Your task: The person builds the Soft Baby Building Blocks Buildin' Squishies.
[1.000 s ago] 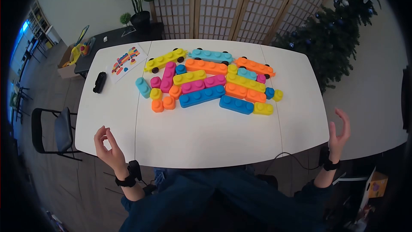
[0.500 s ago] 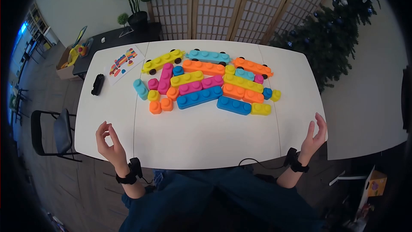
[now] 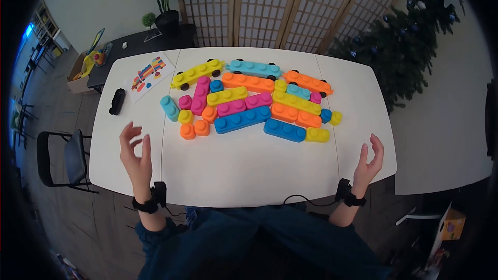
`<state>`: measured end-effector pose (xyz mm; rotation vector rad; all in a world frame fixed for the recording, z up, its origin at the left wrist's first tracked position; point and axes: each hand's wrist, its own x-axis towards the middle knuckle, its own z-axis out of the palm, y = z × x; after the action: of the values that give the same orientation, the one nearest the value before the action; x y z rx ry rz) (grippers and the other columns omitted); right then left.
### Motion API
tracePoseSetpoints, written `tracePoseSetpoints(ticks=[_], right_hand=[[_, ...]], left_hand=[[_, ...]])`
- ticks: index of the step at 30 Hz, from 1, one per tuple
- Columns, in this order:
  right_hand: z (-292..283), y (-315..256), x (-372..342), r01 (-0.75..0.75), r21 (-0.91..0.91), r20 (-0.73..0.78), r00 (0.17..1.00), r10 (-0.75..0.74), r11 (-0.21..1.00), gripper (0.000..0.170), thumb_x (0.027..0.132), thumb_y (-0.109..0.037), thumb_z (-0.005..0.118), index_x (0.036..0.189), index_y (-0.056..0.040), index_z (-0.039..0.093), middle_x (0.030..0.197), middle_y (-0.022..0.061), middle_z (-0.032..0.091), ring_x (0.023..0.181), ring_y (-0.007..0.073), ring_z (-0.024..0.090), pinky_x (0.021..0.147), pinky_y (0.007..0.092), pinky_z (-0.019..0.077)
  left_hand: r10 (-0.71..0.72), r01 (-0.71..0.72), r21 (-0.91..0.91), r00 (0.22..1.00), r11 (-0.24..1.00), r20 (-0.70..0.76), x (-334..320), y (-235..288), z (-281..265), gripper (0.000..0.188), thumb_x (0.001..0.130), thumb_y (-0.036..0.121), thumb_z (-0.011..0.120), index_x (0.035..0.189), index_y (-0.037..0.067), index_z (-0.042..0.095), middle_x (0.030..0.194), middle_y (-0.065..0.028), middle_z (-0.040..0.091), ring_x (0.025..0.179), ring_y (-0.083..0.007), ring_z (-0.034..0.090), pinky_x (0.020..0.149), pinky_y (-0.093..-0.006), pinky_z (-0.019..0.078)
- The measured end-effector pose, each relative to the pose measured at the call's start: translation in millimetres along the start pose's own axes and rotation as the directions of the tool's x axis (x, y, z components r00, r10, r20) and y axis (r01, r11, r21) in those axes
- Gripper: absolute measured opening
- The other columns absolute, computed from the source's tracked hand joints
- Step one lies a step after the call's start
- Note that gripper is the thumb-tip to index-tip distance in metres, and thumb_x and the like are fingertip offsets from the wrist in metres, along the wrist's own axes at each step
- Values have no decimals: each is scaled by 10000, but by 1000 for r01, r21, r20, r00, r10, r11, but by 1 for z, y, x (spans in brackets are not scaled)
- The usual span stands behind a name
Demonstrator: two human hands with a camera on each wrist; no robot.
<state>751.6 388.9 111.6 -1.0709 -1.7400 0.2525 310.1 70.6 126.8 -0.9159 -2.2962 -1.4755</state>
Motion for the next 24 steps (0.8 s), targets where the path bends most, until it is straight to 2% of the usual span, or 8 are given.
tracePoseSetpoints(ticks=[3, 5, 7, 9, 11, 16, 22, 24], right_hand=[[11, -9, 3, 16, 26, 47, 999, -17, 1000, 294, 960, -55, 637, 1250, -9, 635, 1270, 118, 661, 1181, 235, 609, 1011, 385, 456], [22, -17, 3, 24, 48, 68, 997, -27, 999, 286, 954, -50, 641, 1237, -9, 638, 1265, 121, 662, 1175, 237, 613, 1005, 383, 461], [31, -23, 1, 83, 102, 112, 989, -94, 991, 268, 939, -36, 649, 1206, -10, 641, 1259, 130, 664, 1163, 244, 623, 988, 375, 471], [35, -29, -3, 76, 122, 131, 987, -92, 990, 264, 922, -20, 663, 1183, 5, 641, 1237, 145, 670, 1156, 270, 632, 1001, 374, 474], [39, -33, -6, 71, 144, 149, 985, -93, 987, 260, 904, -4, 677, 1161, 19, 641, 1214, 160, 676, 1149, 296, 641, 1014, 372, 477], [35, -35, -18, 25, 164, 253, 965, -66, 986, 172, 914, -20, 670, 1084, 0, 674, 1143, 141, 708, 1095, 258, 660, 933, 348, 502], [30, -28, -24, 10, 152, 279, 959, -53, 988, 119, 920, -18, 671, 1035, 9, 687, 1104, 151, 716, 1043, 254, 680, 894, 335, 523], [28, -30, -23, 6, 149, 271, 962, -46, 989, 113, 920, -11, 669, 1029, 14, 686, 1100, 152, 716, 1035, 252, 682, 895, 333, 525]], left_hand=[[125, -149, 89, 964, 985, 233, 59, 8, 24, 548, 889, 152, 753, 1374, 27, 528, 1232, -170, 634, 1146, -293, 620, 962, -413, 501], [305, -374, 140, 883, 917, 358, 102, -21, 57, 585, 871, 206, 778, 1370, 27, 529, 1272, -197, 612, 1194, -344, 590, 1011, -431, 476], [271, -418, 203, 819, 885, 505, 133, -45, 96, 621, 858, 259, 790, 1371, 26, 530, 1302, -201, 605, 1217, -370, 573, 1038, -425, 463], [134, -396, 262, 736, 880, 663, 153, -75, 137, 670, 834, 283, 798, 1392, 35, 522, 1327, -194, 600, 1229, -381, 569, 1039, -430, 473], [85, -420, 315, 702, 851, 707, 162, -88, 164, 656, 825, 280, 797, 1376, 43, 532, 1332, -188, 601, 1228, -381, 571, 1035, -434, 482], [-95, -456, 463, 627, 761, 773, 176, -100, 201, 574, 798, 254, 795, 1289, 63, 568, 1340, -166, 609, 1210, -383, 587, 997, -445, 518], [-152, -370, 479, 643, 796, 750, 180, -96, 207, 505, 756, 201, 798, 1202, 68, 601, 1177, -163, 690, 1116, -379, 648, 932, -446, 552], [-128, -396, 515, 686, 760, 716, 185, -107, 203, 480, 754, 162, 788, 1190, 71, 609, 1119, -160, 706, 1090, -377, 661, 920, -445, 556]])
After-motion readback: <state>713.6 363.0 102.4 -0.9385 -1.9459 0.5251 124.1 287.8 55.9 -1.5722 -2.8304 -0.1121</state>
